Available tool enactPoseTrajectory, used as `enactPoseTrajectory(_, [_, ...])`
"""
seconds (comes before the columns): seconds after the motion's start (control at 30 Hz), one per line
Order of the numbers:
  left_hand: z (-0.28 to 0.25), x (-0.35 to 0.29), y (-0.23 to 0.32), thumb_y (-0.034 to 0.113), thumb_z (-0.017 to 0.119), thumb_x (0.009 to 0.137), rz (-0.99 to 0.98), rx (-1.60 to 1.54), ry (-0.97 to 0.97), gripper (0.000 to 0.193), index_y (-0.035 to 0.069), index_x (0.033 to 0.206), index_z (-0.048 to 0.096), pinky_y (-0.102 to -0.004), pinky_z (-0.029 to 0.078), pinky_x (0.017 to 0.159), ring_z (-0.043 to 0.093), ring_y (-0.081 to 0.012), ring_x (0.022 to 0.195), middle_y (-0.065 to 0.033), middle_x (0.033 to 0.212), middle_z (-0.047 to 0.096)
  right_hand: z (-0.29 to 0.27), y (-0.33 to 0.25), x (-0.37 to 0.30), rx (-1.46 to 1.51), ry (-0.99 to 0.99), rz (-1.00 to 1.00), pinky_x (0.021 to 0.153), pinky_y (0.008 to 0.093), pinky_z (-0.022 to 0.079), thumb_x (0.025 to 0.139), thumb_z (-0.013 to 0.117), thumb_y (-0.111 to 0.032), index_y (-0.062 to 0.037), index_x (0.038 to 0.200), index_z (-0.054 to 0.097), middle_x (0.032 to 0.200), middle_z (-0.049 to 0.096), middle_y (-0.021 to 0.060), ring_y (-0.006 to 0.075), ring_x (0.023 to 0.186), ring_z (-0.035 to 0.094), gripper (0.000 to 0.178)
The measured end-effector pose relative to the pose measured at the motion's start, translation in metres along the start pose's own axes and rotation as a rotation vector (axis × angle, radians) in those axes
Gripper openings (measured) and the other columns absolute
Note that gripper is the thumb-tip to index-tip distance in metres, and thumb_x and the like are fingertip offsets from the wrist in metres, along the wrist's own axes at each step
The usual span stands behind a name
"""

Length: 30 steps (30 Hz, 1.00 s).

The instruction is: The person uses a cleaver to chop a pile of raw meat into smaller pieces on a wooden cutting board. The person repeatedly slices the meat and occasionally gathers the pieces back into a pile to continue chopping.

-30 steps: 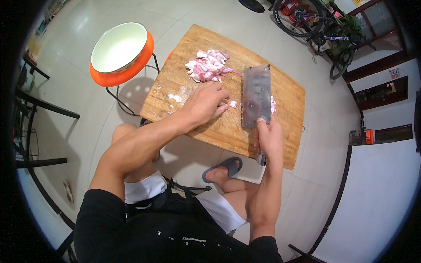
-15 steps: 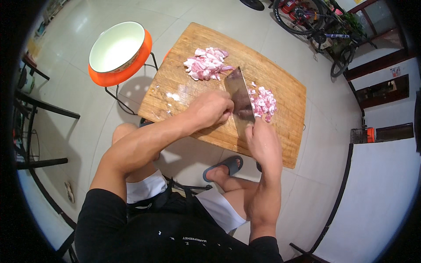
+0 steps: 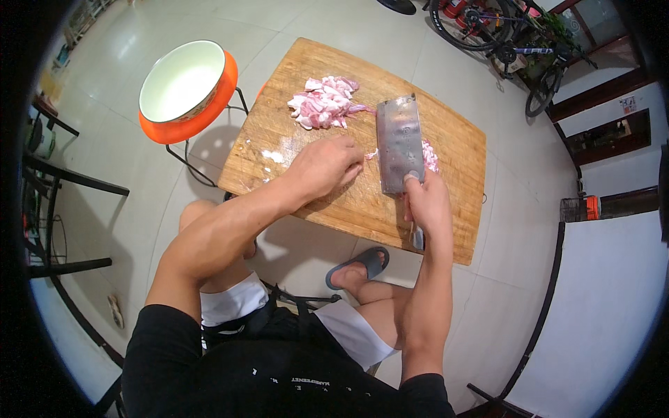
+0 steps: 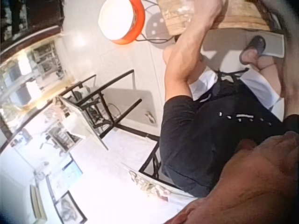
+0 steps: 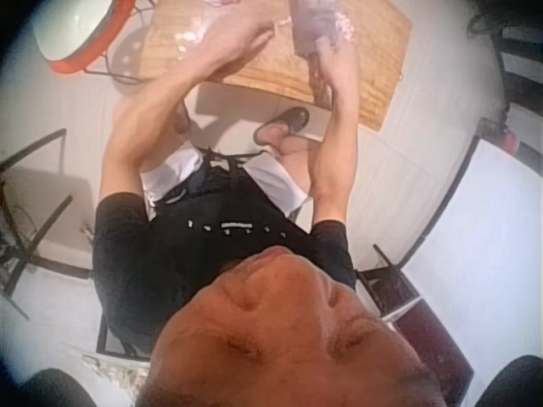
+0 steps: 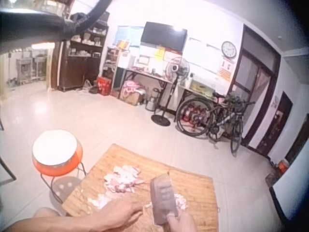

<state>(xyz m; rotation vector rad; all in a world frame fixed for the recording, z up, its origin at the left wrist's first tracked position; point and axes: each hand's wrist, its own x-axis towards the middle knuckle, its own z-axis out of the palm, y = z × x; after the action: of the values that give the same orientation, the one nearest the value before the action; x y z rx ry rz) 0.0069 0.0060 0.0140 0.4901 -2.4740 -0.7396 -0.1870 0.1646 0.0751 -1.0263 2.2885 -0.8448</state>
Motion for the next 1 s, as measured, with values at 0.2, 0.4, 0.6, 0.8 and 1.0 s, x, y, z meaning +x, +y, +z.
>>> enactPoseTrajectory(0.2, [0.01,0.011,0.009,0.03,0.079,0.095,-0.046,0.043,0.132,0.024,0.006,0.097,0.076,-0.0478,0.058,0.082,0.07,-0.0369,0.092,-0.0137,0.096,0.069,0.0,-0.008,-0.017,-0.178,0.057,-0.014,0.073,0.055,0.056,0.102,0.059,-0.024,0.0046,0.11,0.072,0.083,0.071,0.0295,0.047,0.076,0.072,0.032])
enactPoseTrajectory(0.4, [0.027,0.025,0.008,0.026,0.078,0.093,-0.078,0.112,0.109,0.024,0.003,0.093,0.075,-0.0506,0.058,0.082,0.071,-0.0392,0.094,-0.0163,0.094,0.071,-0.001,-0.03,-0.04,-0.362,0.119,-0.044,0.083,0.063,0.054,0.101,0.061,-0.024,0.0046,0.105,0.072,0.094,0.071,0.0351,0.0557,0.093,0.07,0.03])
enactPoseTrajectory(0.6, [0.03,0.031,0.008,0.018,0.077,0.087,-0.091,0.122,0.022,0.017,0.001,0.087,0.073,-0.0528,0.059,0.08,0.072,-0.0413,0.091,-0.019,0.091,0.073,-0.003,-0.042,-0.053,-0.537,0.058,-0.059,0.087,0.0643,0.054,0.102,0.06,-0.024,0.0051,0.103,0.071,0.097,0.072,0.0362,0.0558,0.096,0.07,0.031])
enactPoseTrajectory(0.8, [0.023,0.026,0.001,0.014,0.076,0.08,-0.018,0.054,-0.017,0.013,0.003,0.086,0.073,-0.0521,0.058,0.078,0.072,-0.0416,0.09,-0.018,0.091,0.074,0.01,-0.031,-0.028,-0.506,0.066,-0.189,0.081,0.0595,0.057,0.101,0.056,-0.02,0.0073,0.107,0.07,0.089,0.071,0.0346,0.0535,0.088,0.072,0.031])
enactPoseTrajectory(1.0, [0.015,0.028,0.003,0.014,0.076,0.077,-0.005,0.01,-0.042,0.012,0.003,0.084,0.075,-0.0519,0.058,0.075,0.073,-0.0414,0.087,-0.0173,0.089,0.074,0.006,-0.019,0.012,-0.262,-0.092,-0.017,0.092,0.0613,0.055,0.098,0.06,-0.023,0.0114,0.109,0.072,0.102,0.07,0.0402,0.0562,0.102,0.071,0.038])
